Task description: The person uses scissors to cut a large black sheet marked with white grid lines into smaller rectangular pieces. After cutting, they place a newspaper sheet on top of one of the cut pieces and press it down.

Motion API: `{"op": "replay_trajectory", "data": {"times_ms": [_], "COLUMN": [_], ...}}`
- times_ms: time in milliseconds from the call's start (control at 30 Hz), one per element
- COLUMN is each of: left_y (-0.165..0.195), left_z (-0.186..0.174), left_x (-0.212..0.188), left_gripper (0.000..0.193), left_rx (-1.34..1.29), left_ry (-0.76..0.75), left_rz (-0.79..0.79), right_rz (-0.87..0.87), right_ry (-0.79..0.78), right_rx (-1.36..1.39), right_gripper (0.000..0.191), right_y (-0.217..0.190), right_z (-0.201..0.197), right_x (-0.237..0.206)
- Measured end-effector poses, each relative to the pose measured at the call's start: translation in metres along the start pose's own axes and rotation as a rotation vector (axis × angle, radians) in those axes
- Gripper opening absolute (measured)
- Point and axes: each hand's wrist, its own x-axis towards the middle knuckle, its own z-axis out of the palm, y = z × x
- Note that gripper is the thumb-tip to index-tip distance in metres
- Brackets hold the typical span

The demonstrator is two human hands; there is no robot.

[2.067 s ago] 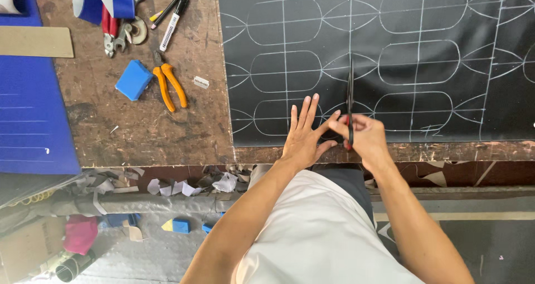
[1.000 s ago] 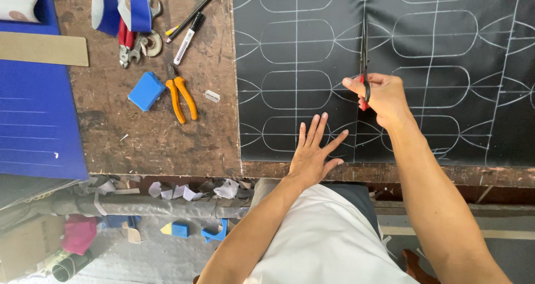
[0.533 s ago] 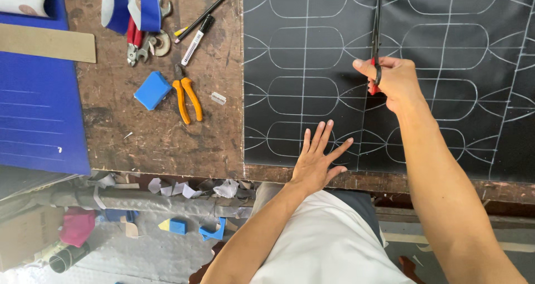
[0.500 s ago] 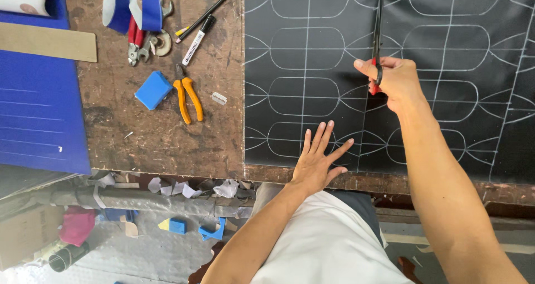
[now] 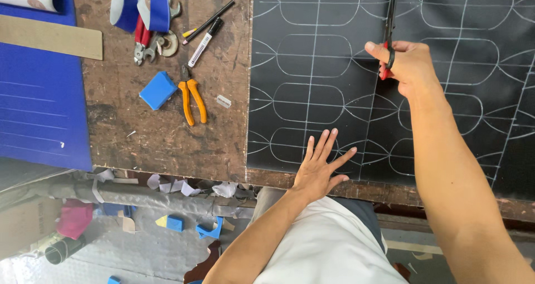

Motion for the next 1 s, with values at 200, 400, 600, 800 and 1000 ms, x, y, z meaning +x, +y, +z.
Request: {"op": "replay_trajectory", "data": {"times_ms": [200, 400, 600, 800, 1000], "left_y": [-0.001, -0.003, -0.004, -0.004, -0.003], "left_z": [-0.003, -0.003, -0.002, -0.004, -0.005], "left_x": [0.001, 0.002, 0.002, 0.003, 0.001], "left_gripper": [0.075, 0.075, 0.074, 0.075, 0.075], "left_rx": [0.019, -0.022, -0.011, -0.011, -0.029], "left_ry": [-0.017, -0.012, -0.028, -0.054, -0.032], "left_rz": [-0.007, -0.017, -0.015, -0.022, -0.021], "right_rz": [-0.018, -0.027, -0.02, -0.031, -0.013], "right_ry": [-0.019, -0.014, -0.012, -0.012, -0.016], "right_rx": [-0.008, -0.042, -0.007, -0.031, -0.033], "right_gripper": [0.037, 0.041, 0.038, 0.036, 0.036], "right_y": [-0.018, -0.021, -0.026, -0.022, -0.019], "right_z": [-0.001, -0.002, 0.002, 0.002, 0.003], "right_x": [0.029, 0.033, 0.04, 0.044, 0.046]}}
